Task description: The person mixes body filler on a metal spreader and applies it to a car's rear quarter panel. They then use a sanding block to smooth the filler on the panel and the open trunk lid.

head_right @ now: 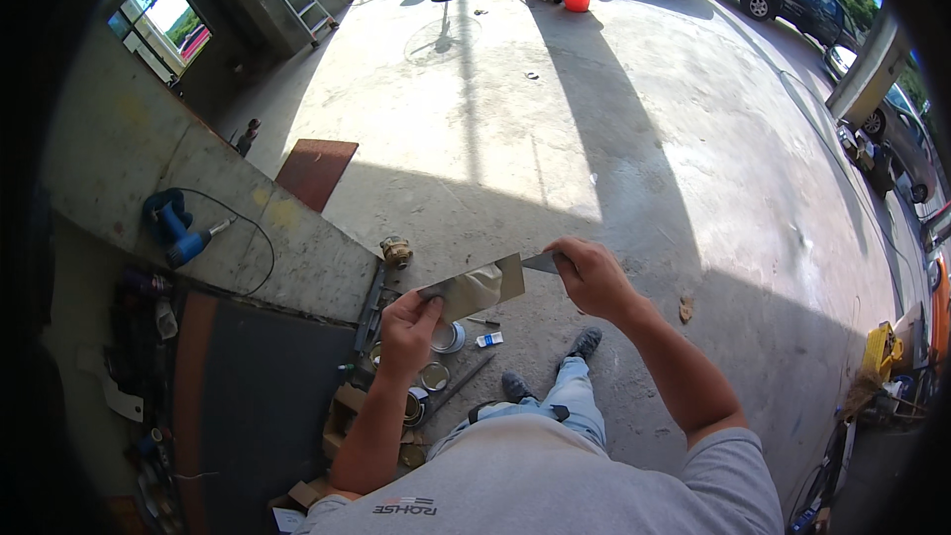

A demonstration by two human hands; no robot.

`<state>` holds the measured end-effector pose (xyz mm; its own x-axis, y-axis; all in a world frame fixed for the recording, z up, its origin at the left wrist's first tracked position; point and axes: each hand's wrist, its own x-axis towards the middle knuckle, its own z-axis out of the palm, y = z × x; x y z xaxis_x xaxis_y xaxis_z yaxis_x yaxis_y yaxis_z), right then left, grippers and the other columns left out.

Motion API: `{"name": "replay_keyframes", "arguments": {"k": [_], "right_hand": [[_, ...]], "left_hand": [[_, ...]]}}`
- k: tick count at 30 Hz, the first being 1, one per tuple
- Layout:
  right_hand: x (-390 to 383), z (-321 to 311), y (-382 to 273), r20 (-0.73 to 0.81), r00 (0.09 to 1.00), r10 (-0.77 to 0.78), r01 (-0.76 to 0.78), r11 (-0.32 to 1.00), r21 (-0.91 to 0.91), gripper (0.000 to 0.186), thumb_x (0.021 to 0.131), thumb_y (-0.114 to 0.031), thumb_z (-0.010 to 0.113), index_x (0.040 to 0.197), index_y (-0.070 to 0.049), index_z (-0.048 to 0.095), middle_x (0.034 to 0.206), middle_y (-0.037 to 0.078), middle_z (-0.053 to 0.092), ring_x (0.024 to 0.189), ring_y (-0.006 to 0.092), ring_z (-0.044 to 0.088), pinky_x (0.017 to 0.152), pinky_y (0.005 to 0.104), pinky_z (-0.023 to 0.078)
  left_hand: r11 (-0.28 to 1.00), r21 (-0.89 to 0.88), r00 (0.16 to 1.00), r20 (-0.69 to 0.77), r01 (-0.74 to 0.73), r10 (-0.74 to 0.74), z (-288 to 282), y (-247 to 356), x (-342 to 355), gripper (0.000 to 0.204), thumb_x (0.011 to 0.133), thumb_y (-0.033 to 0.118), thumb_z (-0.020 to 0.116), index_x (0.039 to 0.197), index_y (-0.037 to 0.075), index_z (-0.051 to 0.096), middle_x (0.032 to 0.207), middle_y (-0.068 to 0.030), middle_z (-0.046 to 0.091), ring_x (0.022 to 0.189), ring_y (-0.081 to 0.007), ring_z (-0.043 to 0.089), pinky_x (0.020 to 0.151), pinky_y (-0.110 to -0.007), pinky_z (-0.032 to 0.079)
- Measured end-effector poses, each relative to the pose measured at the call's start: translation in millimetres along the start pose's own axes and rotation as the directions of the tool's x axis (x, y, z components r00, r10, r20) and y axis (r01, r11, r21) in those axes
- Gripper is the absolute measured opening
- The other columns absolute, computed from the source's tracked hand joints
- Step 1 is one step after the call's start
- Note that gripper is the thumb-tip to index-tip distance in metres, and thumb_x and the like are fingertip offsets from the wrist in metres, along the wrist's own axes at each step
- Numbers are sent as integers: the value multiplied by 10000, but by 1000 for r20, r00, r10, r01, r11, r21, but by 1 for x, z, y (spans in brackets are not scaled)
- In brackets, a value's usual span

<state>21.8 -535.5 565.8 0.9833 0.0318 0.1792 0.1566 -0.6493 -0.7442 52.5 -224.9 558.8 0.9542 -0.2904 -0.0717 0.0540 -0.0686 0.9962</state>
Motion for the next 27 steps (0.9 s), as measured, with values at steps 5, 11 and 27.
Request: {"name": "replay_keyframes", "arguments": {"k": [5,11,27], "right_hand": [[-3,57,0,-156,889,431,-169,624,763,213,994,-24,471,1139,-25,628,995,-5,639,896,70,567,828,248,469],[-4,77,-26,-107,890,443,-84,391,917,185,1021,-41,505,1164,-34,622,1050,30,664,964,107,605,896,272,487],[4,-2,-1,172,942,-288,268,954,132,304,920,70,633,1188,-38,728,1056,123,761,965,279,728,843,389,582]], "left_hand": [[1000,-15,1000,20,-12,12,9,-3,5,230,1003,77,666,1199,-34,712,920,-28,736,817,-50,645,742,-225,533],[997,5,979,191,-76,73,30,-2,2,255,999,64,663,1219,-57,703,925,-37,737,841,-76,666,748,-245,548],[999,45,998,65,23,-26,-6,1,-1,170,1005,34,621,1124,-34,722,889,-15,709,811,-70,641,708,-234,528]]}}
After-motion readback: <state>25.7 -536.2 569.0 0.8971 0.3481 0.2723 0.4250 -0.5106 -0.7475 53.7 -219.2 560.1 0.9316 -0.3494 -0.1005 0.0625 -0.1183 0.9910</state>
